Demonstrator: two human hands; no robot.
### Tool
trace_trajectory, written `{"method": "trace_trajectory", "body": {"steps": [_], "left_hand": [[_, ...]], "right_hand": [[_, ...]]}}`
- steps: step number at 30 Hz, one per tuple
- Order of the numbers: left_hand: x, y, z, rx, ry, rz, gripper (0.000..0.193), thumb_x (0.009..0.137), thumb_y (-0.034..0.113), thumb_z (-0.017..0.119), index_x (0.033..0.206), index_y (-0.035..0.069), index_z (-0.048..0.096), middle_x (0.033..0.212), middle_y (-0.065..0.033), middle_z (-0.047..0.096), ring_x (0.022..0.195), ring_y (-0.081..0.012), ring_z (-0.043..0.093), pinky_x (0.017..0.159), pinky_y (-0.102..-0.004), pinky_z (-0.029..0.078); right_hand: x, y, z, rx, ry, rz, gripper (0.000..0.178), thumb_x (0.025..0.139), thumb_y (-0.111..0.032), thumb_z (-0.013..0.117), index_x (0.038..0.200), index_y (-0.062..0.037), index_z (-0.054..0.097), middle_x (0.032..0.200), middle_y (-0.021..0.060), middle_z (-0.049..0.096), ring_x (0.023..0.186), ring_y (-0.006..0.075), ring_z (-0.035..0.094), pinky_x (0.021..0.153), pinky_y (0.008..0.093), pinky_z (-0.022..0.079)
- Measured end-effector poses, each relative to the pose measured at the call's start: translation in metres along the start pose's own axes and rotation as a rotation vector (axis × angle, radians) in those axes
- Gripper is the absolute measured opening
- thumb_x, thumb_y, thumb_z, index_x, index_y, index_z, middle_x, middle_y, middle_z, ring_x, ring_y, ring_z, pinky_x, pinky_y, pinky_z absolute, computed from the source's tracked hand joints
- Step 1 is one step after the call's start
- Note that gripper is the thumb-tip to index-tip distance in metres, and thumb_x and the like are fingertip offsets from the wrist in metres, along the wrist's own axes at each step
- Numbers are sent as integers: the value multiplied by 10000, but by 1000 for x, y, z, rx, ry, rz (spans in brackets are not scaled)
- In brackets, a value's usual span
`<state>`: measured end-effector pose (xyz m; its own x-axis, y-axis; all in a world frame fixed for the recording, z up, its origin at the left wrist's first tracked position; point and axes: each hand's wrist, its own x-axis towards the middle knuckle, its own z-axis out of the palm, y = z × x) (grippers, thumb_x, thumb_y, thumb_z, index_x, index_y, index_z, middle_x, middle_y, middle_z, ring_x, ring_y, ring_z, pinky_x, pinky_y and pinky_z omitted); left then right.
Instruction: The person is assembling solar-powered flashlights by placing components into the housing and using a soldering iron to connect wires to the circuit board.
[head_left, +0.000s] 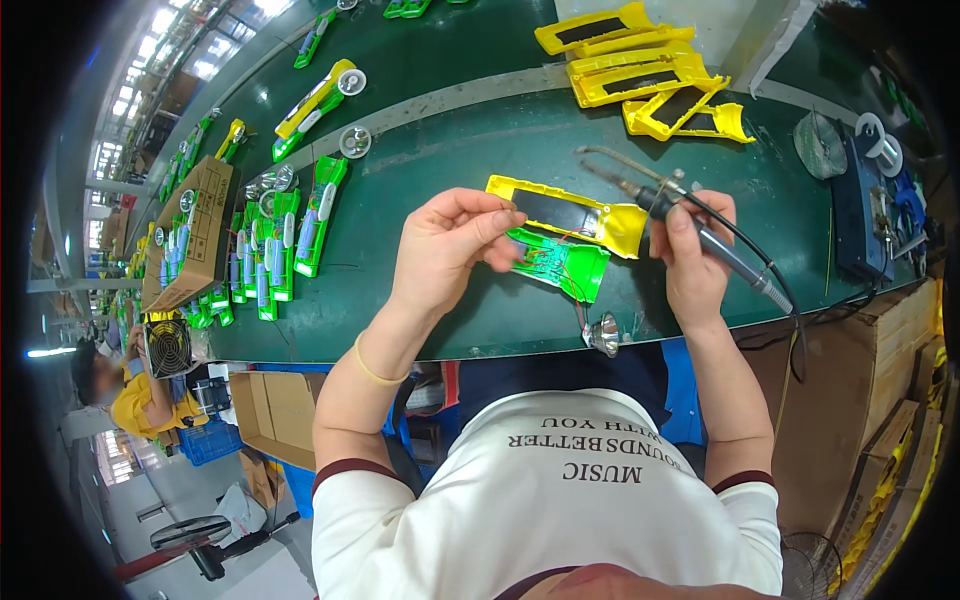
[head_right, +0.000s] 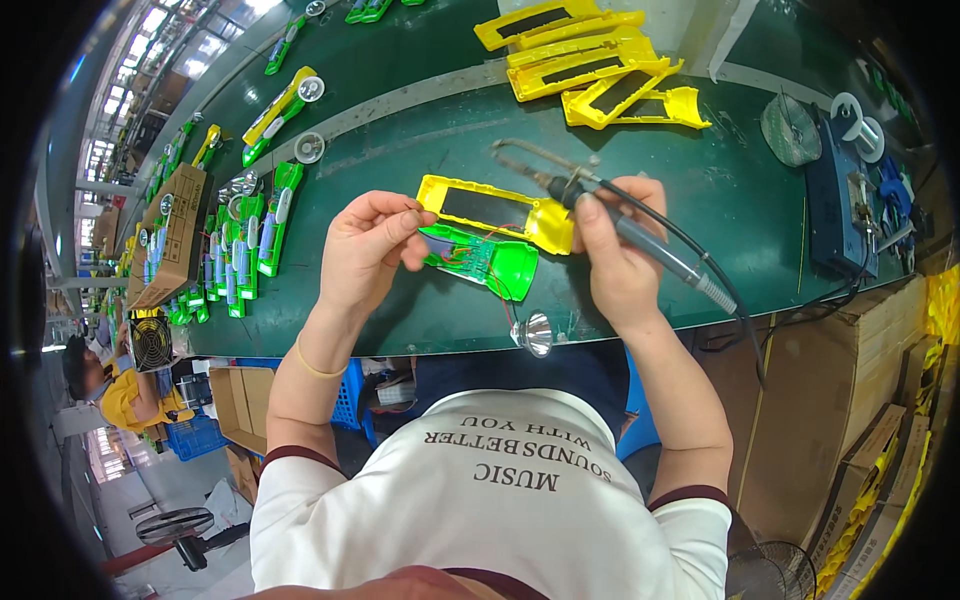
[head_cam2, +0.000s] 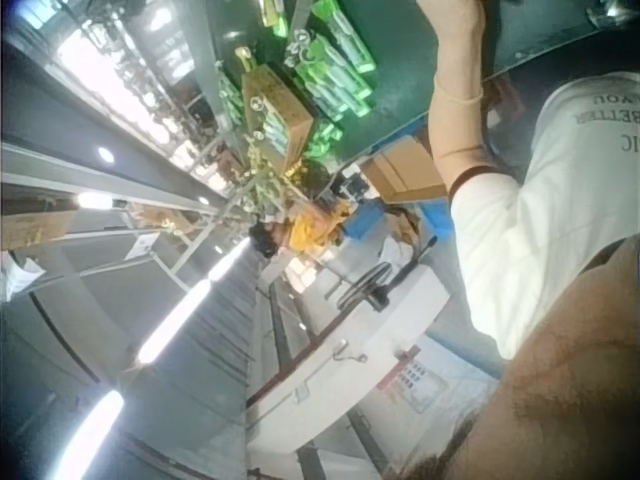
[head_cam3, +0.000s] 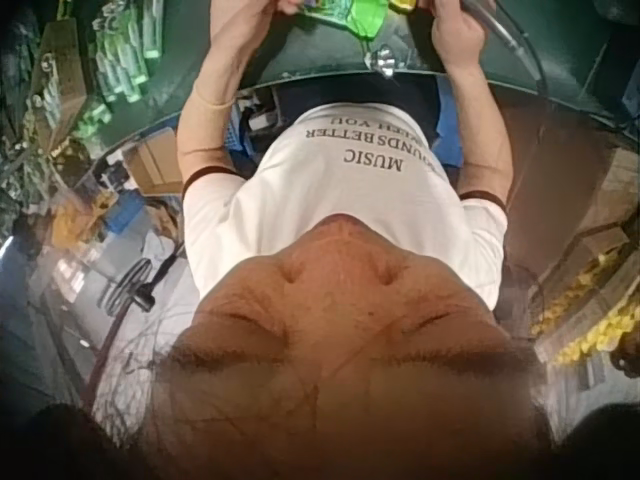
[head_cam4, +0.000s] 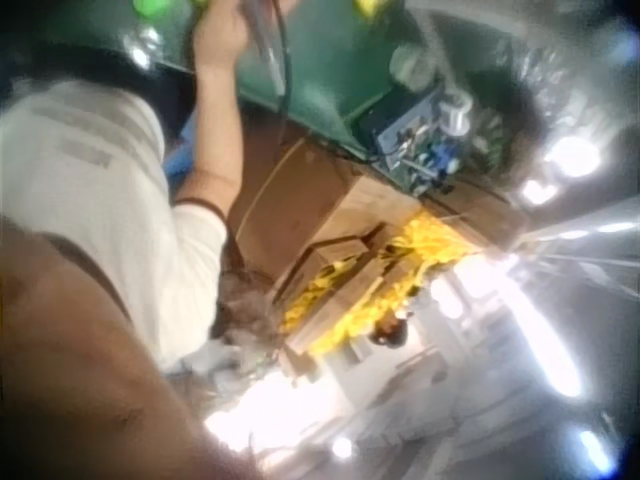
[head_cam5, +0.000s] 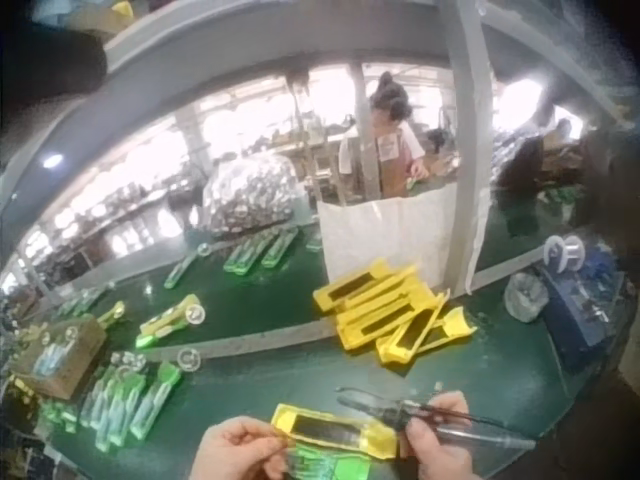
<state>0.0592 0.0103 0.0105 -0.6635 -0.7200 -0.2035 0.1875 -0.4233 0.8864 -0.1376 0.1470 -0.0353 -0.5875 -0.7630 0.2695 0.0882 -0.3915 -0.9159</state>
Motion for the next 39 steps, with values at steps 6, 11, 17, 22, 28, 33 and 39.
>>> {"method": "trace_trajectory", "body": {"steps": [6,11,17,22,28,33,39], "left_hand": [[22,1,-18,918,19,354,59,755,29,636,813,20,632,752,-67,636,619,-141,601,551,-278,482],[45,11,-25,1453,-249,409,100,690,46,618,783,50,654,677,-100,548,682,-278,570,646,-352,471],[51,17,-26,1495,-386,421,71,689,46,646,759,35,642,762,-94,484,700,-235,534,641,-320,456],[50,15,-22,1546,-366,389,67,681,35,639,748,31,632,786,-99,486,713,-251,542,647,-330,462],[50,14,-21,1572,-366,389,68,678,27,640,745,30,629,791,-103,483,717,-257,544,649,-334,464],[51,13,-21,1576,-359,423,41,681,31,621,721,25,630,789,-122,489,709,-279,550,651,-352,467],[49,16,-17,1585,-370,432,38,680,34,621,716,20,626,785,-121,487,709,-277,548,650,-349,465]], "right_hand": [[5,6,34,-30,-8,140,272,823,-102,625,922,-43,379,697,19,504,561,47,475,481,177,382],[1,19,32,-109,-35,164,260,820,-114,630,885,-45,389,685,-4,481,556,28,437,476,168,340],[-2,20,29,-199,-90,208,261,796,-131,657,852,-40,419,708,-8,457,610,37,410,516,192,346],[-1,21,27,-293,-145,139,254,792,-120,655,844,-30,423,717,4,469,624,49,423,535,210,367],[3,17,32,-287,-161,224,259,793,-128,659,847,-34,423,722,13,476,628,46,412,528,204,355],[1,13,27,-79,-85,218,235,828,-106,614,888,-46,395,719,33,510,575,61,475,493,197,392],[38,-8,-19,-19,223,-120,285,931,-346,415,1047,-88,383,934,109,558,621,139,578,513,216,410]]}}
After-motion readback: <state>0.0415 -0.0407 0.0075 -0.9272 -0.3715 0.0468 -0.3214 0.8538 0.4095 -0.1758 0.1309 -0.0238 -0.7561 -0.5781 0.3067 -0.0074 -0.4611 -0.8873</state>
